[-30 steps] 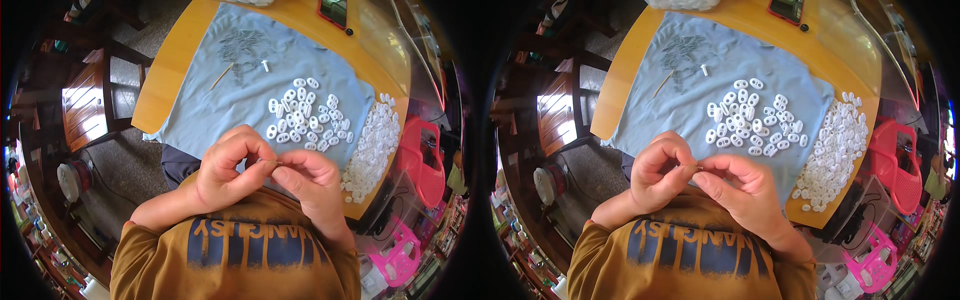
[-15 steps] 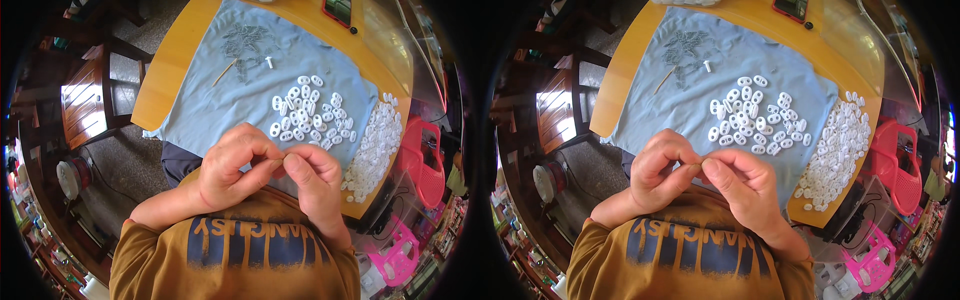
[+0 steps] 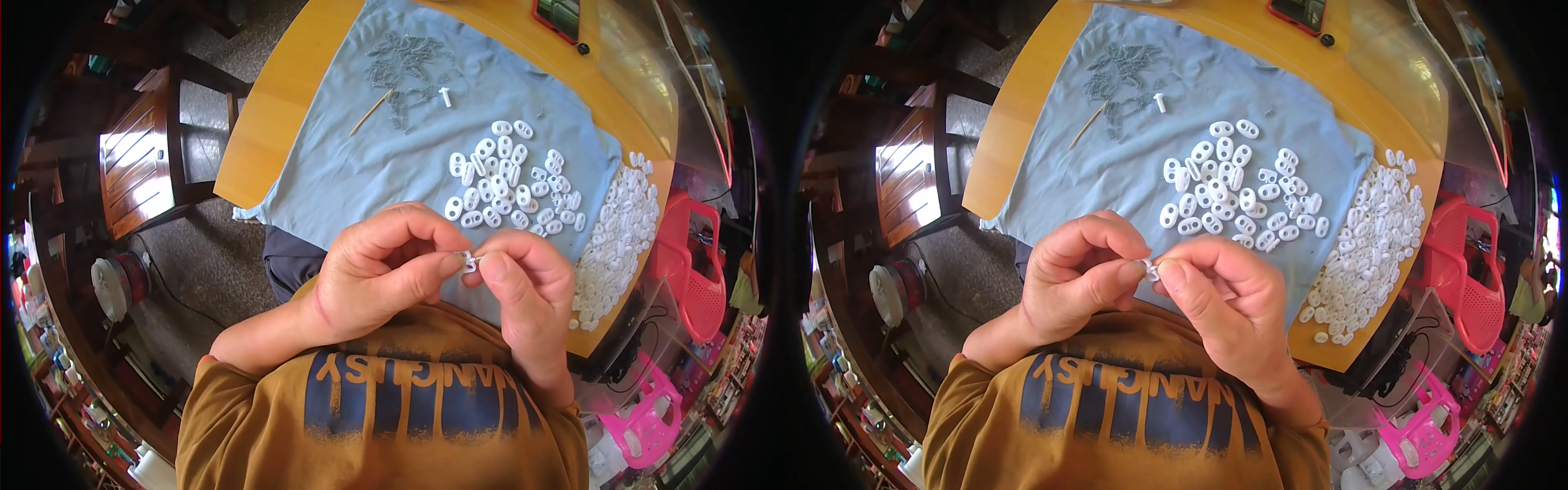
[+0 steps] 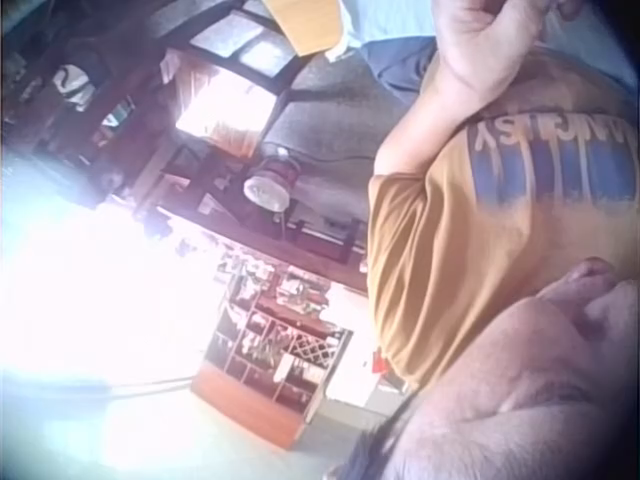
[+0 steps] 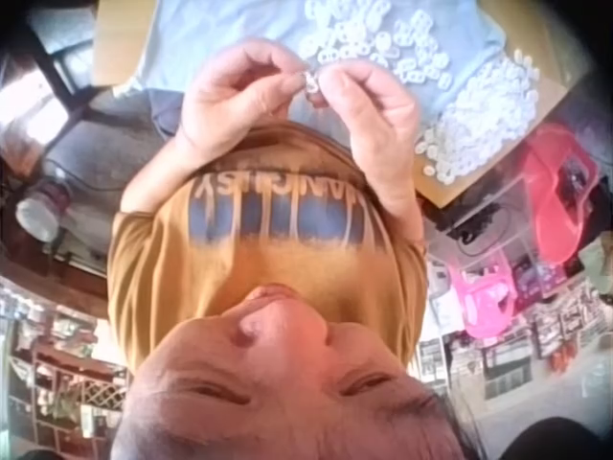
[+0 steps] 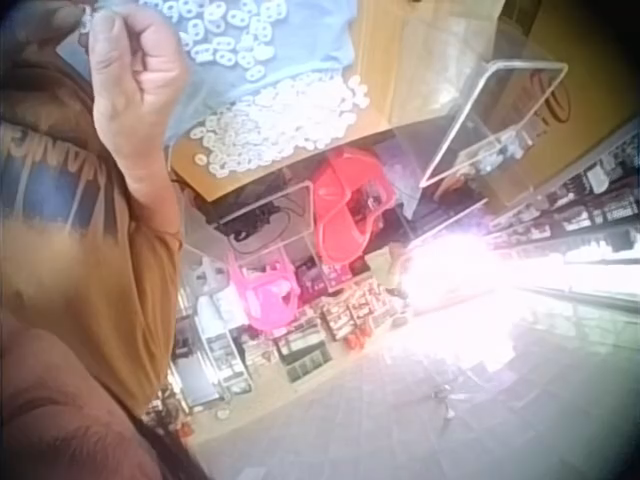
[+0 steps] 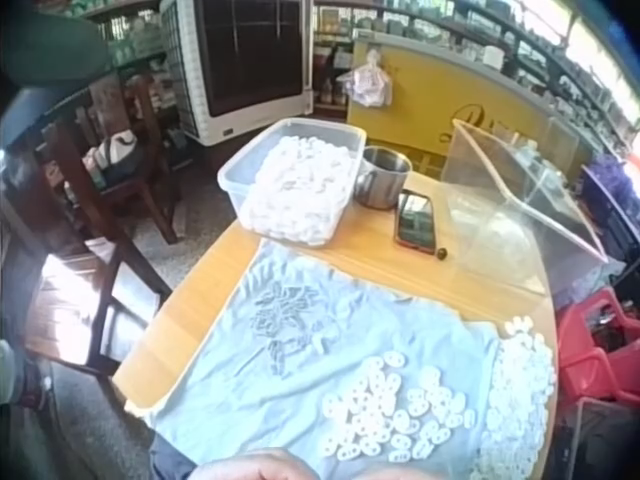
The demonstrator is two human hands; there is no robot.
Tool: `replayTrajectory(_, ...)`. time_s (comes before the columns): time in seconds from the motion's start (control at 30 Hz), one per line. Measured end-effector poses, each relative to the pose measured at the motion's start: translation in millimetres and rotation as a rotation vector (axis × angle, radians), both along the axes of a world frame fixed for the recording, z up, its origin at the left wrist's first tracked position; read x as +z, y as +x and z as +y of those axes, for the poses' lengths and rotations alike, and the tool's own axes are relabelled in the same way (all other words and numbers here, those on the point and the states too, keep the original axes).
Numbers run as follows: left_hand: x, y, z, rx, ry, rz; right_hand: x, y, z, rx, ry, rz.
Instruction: Assembling small white plastic components and metal connectors at a table.
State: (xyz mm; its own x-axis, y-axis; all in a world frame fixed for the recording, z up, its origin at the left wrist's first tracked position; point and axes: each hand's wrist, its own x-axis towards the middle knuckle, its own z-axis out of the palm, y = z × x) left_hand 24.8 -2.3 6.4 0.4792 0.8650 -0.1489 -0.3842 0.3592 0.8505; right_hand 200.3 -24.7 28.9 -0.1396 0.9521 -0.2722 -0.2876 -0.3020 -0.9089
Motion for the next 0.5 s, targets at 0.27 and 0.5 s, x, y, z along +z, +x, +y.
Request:
replayTrajectory(0.27,0.6,0.9,0.0,0.049,-0.018,0.045,-0.9,1.6,-0.7,0.037,0.028,-0.087)
replayTrajectory(0.5,-1.6,2.4,-0.3,0.068,-0.04,0.005,-1.5,1.0,2.0,0.054,0.086,-0.232)
